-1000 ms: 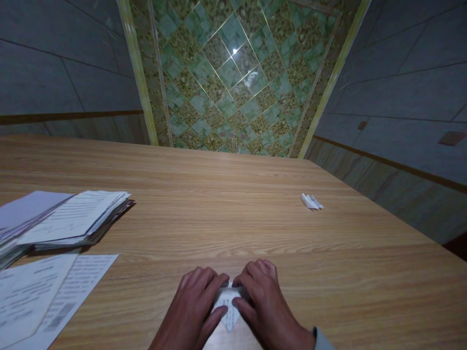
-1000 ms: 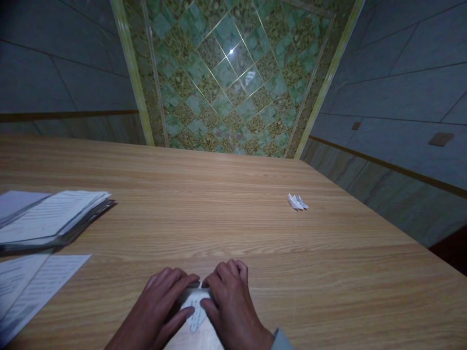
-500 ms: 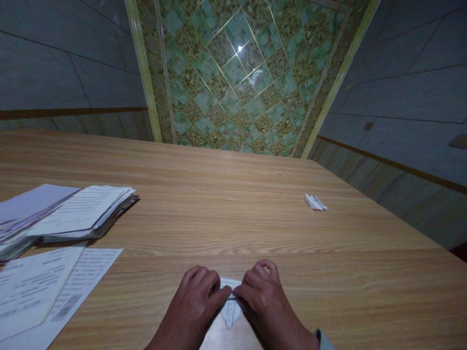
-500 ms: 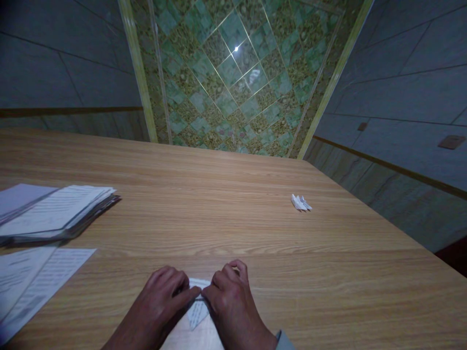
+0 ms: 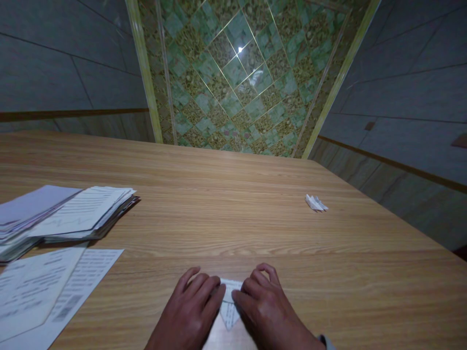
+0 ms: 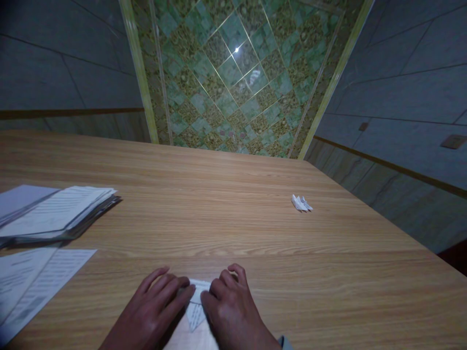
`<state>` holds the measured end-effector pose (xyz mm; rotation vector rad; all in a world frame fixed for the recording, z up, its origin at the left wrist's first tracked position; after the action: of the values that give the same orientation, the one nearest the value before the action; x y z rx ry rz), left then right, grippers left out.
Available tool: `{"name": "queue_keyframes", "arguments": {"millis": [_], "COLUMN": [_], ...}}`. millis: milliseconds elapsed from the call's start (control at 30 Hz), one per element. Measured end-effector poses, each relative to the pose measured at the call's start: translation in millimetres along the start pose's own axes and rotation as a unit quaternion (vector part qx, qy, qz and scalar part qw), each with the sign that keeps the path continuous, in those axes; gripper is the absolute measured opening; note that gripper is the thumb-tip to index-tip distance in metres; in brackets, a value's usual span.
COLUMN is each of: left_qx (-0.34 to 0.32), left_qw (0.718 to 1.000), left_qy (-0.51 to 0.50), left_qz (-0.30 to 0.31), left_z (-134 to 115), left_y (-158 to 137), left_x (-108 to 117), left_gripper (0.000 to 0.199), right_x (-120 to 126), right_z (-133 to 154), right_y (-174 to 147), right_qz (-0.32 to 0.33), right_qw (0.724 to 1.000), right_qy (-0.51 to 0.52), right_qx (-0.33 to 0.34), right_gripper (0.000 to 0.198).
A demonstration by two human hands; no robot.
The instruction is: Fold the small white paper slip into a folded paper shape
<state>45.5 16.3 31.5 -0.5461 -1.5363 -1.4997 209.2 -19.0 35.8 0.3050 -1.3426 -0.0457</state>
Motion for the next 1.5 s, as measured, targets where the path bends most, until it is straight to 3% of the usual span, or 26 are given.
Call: {"name": "queue_keyframes", "arguments": {"millis": [167,333,500,667,800,1100,1300,1500], "left_qx": [-0.065,-0.044,-0.015,-0.049,-0.044,-0.004,-0.03,-0.02], "left_qw": [0.997,0.997,0.998,0.997,0.996,0.996,0.996,0.997], "left_qy": [0.049,0.036,0.04,0.05,0.059,0.038,0.072,0.061], "left_qz": [0.014,0.045,0.039,0.024,0.047,0.077,0.049,0.032], "left_z": [-12.6,-9.7,-8.6,-12.3,-11.0,-1.9,4.0,12.8], "left_y": [-3.6,-12.4,-17.1,-12.7,-13.8,-7.2,-12.8,-17.0], "left_x": [-3.6,-8.7,-10.5,-13.0,-13.5,1.9,10.0,13.6], "left_gripper": [0.033,0.028,0.035,0.032,0.03,0.031,0.041,0.012], "right_x": [2.6,4.0,1.9,-3.5,-6.2,0.0,6.0,4.2], "right_z": [2.8,3.8,2.6,2.5,1.8,-13.0,-16.2,-16.5], "right_y": [-0.3,-0.3,-0.9,-2.5,-4.0,-6.4,-8.5,-7.3], "right_qz": [0.012,0.012,0.003,-0.008,-0.004,0.023,0.018,0.003], "right_qw": [1.0,1.0,1.0,1.0,1.0,0.997,0.996,0.995], "right_qy": [0.012,-0.002,-0.009,-0.015,-0.017,-0.044,-0.053,-0.055], "right_qx": [0.004,0.01,0.02,0.02,0.013,-0.05,-0.07,-0.081], "right_gripper": [0.006,0.012,0.011,0.008,0.007,0.013,0.011,0.016]}}
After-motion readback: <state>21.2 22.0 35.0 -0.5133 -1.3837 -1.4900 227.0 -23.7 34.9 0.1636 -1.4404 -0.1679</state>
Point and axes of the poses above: each hand's wrist, its own y-axis towards the middle knuckle, its own x-axis out of the back of the hand, z = x × y, the point moved 4 cm from there along y, towards the middle knuckle, and after that the axes turned 15 degrees about -x, right-handed, at the moved point
